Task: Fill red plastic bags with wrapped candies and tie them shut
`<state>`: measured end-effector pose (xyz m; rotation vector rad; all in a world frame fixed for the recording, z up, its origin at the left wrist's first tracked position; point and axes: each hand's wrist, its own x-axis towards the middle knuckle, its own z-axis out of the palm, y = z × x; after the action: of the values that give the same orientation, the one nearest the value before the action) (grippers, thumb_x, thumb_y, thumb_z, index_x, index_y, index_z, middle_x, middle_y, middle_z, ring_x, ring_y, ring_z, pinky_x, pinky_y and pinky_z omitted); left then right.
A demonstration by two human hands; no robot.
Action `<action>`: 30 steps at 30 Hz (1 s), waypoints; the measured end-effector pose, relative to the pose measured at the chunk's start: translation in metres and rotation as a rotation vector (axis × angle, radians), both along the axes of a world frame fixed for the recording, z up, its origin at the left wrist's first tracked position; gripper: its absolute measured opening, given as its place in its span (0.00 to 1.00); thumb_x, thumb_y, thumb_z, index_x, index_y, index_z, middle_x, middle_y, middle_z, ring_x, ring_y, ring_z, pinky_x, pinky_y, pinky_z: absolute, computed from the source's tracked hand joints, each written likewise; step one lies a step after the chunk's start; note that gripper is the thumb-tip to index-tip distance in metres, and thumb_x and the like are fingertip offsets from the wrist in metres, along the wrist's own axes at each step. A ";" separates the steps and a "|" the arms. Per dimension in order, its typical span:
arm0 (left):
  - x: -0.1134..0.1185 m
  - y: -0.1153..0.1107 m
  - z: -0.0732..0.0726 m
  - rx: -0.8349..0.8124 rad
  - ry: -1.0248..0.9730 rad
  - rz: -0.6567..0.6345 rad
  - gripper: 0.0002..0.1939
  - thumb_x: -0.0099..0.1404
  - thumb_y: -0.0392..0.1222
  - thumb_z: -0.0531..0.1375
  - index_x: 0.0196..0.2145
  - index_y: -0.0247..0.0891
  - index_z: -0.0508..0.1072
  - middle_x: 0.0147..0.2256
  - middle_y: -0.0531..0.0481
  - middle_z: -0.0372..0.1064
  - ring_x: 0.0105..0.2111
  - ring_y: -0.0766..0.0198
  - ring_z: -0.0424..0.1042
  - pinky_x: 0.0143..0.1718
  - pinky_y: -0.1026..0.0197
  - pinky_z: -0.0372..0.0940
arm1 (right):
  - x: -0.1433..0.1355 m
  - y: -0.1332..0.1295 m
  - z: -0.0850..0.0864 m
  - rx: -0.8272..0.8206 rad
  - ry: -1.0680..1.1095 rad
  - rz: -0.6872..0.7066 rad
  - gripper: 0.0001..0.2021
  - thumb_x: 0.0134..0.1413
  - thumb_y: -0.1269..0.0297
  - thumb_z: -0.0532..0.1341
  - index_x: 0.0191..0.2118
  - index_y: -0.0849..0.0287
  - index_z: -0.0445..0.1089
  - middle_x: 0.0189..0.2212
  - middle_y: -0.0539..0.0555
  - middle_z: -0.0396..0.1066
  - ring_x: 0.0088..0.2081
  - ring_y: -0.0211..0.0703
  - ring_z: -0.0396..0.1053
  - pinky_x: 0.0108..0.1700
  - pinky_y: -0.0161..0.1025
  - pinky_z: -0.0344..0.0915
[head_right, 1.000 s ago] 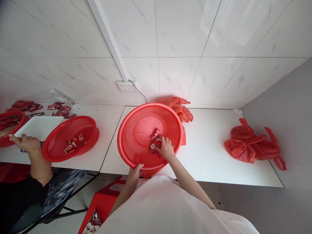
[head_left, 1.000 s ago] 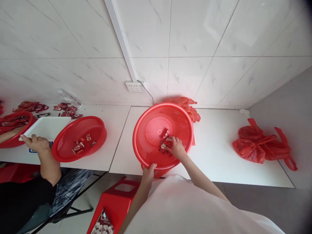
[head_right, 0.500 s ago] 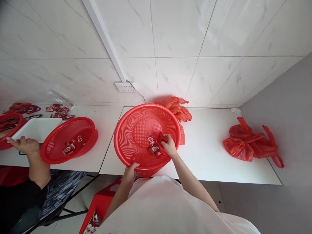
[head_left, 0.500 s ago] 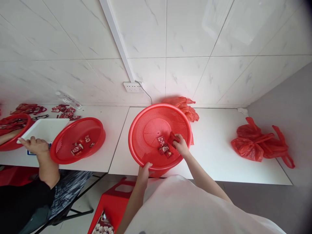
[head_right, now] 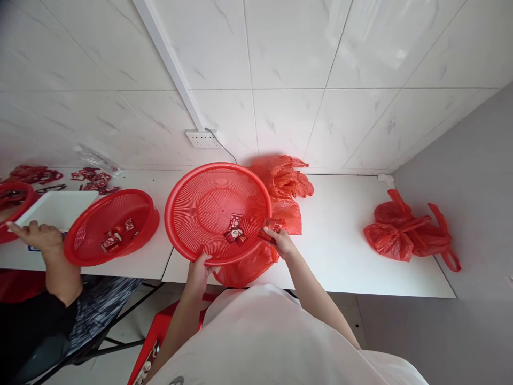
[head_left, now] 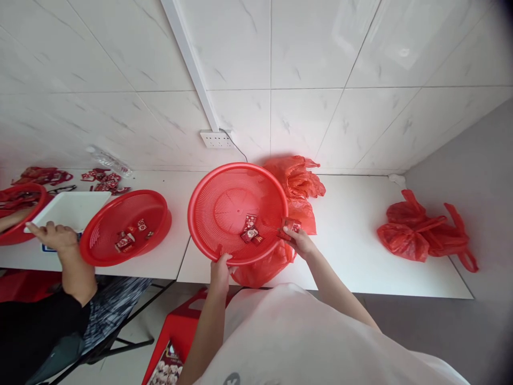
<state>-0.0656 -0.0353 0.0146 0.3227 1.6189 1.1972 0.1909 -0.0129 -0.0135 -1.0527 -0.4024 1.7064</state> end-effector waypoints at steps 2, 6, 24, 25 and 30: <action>-0.006 0.007 0.005 0.009 -0.013 0.043 0.09 0.44 0.33 0.62 0.28 0.34 0.72 0.28 0.48 0.71 0.30 0.60 0.73 0.30 0.60 0.71 | 0.000 -0.005 -0.007 0.011 -0.016 -0.003 0.20 0.36 0.59 0.76 0.38 0.56 0.74 0.38 0.53 0.78 0.42 0.47 0.76 0.54 0.48 0.70; -0.020 0.017 0.013 0.025 -0.034 0.140 0.09 0.46 0.31 0.60 0.29 0.34 0.71 0.29 0.49 0.71 0.29 0.62 0.73 0.31 0.60 0.72 | -0.005 -0.016 -0.020 -0.037 -0.039 0.082 0.21 0.32 0.61 0.77 0.36 0.60 0.75 0.35 0.55 0.78 0.39 0.49 0.77 0.55 0.54 0.69; -0.004 0.003 0.015 -0.015 0.047 0.027 0.10 0.45 0.32 0.61 0.30 0.34 0.73 0.28 0.50 0.71 0.29 0.62 0.73 0.33 0.58 0.73 | -0.039 -0.009 -0.001 0.538 -1.093 -0.026 0.13 0.64 0.60 0.50 0.47 0.56 0.68 0.47 0.59 0.72 0.48 0.46 0.71 0.51 0.46 0.68; 0.001 0.001 0.014 -0.011 0.040 -0.006 0.11 0.45 0.33 0.61 0.30 0.34 0.73 0.27 0.50 0.71 0.29 0.61 0.73 0.32 0.59 0.72 | -0.042 -0.007 0.003 0.589 -1.140 0.028 0.14 0.64 0.61 0.51 0.50 0.56 0.68 0.51 0.60 0.70 0.52 0.47 0.68 0.55 0.48 0.65; 0.035 -0.004 0.016 -0.001 -0.042 -0.132 0.14 0.46 0.33 0.61 0.34 0.35 0.75 0.29 0.48 0.74 0.32 0.58 0.75 0.32 0.59 0.72 | -0.065 0.000 -0.001 0.448 -1.448 0.375 0.34 0.56 0.52 0.62 0.66 0.55 0.54 0.69 0.66 0.44 0.67 0.63 0.48 0.63 0.62 0.49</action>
<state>-0.0303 -0.0394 0.0307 0.3952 1.5383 1.0961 0.1258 -0.0128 -0.0140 -1.7706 -1.8650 0.7525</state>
